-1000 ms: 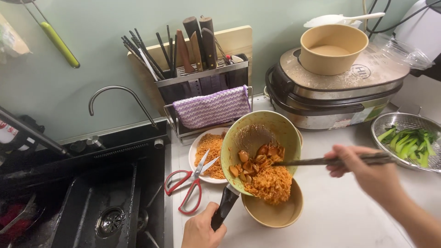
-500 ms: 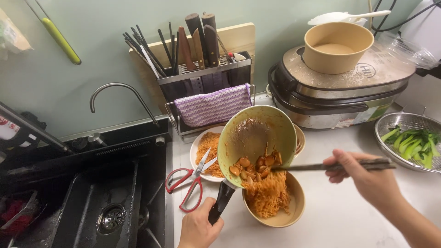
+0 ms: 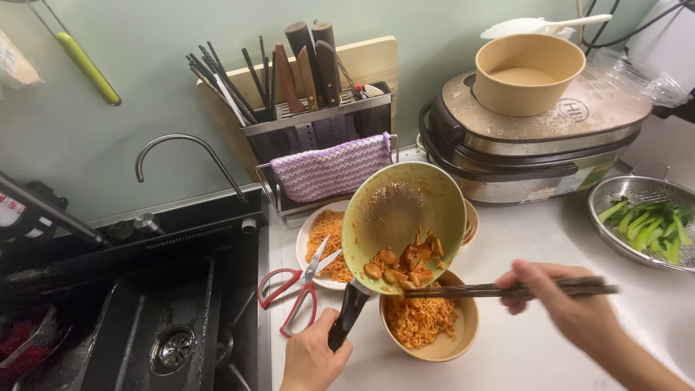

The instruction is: Preparing and stir-frying noodles with various sauces and ingredients in a kitchen setting.

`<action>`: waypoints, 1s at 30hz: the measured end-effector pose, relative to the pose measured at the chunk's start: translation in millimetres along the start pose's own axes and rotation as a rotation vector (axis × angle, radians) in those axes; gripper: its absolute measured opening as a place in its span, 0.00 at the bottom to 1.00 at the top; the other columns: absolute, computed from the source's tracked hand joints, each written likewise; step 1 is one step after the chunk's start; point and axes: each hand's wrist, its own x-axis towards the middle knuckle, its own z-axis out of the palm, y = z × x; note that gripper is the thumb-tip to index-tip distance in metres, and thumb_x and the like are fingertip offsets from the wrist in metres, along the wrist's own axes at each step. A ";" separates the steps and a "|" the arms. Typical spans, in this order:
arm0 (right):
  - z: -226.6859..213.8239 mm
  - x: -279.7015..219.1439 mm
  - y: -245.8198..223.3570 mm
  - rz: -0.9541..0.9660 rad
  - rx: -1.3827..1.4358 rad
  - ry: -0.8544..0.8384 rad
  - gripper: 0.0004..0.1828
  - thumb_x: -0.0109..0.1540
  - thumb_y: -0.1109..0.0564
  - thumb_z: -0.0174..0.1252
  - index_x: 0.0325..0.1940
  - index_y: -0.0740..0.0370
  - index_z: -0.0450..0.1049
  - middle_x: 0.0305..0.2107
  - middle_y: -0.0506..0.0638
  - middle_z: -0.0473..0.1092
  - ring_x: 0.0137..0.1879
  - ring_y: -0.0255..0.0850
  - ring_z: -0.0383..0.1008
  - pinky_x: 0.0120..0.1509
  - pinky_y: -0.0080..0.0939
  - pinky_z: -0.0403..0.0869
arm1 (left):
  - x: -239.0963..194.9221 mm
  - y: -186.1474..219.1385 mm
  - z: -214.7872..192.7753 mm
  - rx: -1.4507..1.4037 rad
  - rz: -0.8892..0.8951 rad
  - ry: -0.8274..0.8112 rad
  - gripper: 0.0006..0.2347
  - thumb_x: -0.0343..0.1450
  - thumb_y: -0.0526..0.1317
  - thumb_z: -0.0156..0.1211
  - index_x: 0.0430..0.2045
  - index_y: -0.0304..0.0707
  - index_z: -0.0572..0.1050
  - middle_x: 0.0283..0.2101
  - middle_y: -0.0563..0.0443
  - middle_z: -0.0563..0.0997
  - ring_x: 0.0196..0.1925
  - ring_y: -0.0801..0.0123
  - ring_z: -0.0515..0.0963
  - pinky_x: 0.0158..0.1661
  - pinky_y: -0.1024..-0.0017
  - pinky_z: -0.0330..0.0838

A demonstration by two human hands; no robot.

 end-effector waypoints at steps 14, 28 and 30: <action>10.9 -9.5 43.2 -0.174 -0.219 -0.102 0.18 0.56 0.52 0.63 0.43 0.65 0.86 0.25 0.52 0.80 0.30 0.38 0.81 0.34 0.38 0.83 | 5.3 0.6 -1.4 0.006 -0.051 -0.015 0.11 0.58 0.37 0.64 0.31 0.43 0.72 0.22 0.47 0.81 0.25 0.51 0.83 0.29 0.58 0.74; -43.6 -17.0 82.1 0.034 -0.255 -0.174 0.19 0.70 0.48 0.54 0.36 0.61 0.84 0.24 0.51 0.75 0.31 0.39 0.72 0.36 0.39 0.74 | 19.7 21.3 -24.8 -0.083 -0.101 0.023 0.11 0.58 0.37 0.65 0.30 0.41 0.72 0.20 0.47 0.81 0.23 0.56 0.83 0.30 0.62 0.75; -46.8 -10.9 60.7 0.082 -0.292 -0.183 0.17 0.68 0.48 0.57 0.37 0.61 0.85 0.24 0.51 0.76 0.29 0.39 0.72 0.33 0.39 0.75 | 21.9 24.9 -28.1 -0.093 -0.114 0.022 0.11 0.58 0.37 0.65 0.31 0.40 0.72 0.20 0.47 0.81 0.23 0.56 0.82 0.29 0.62 0.74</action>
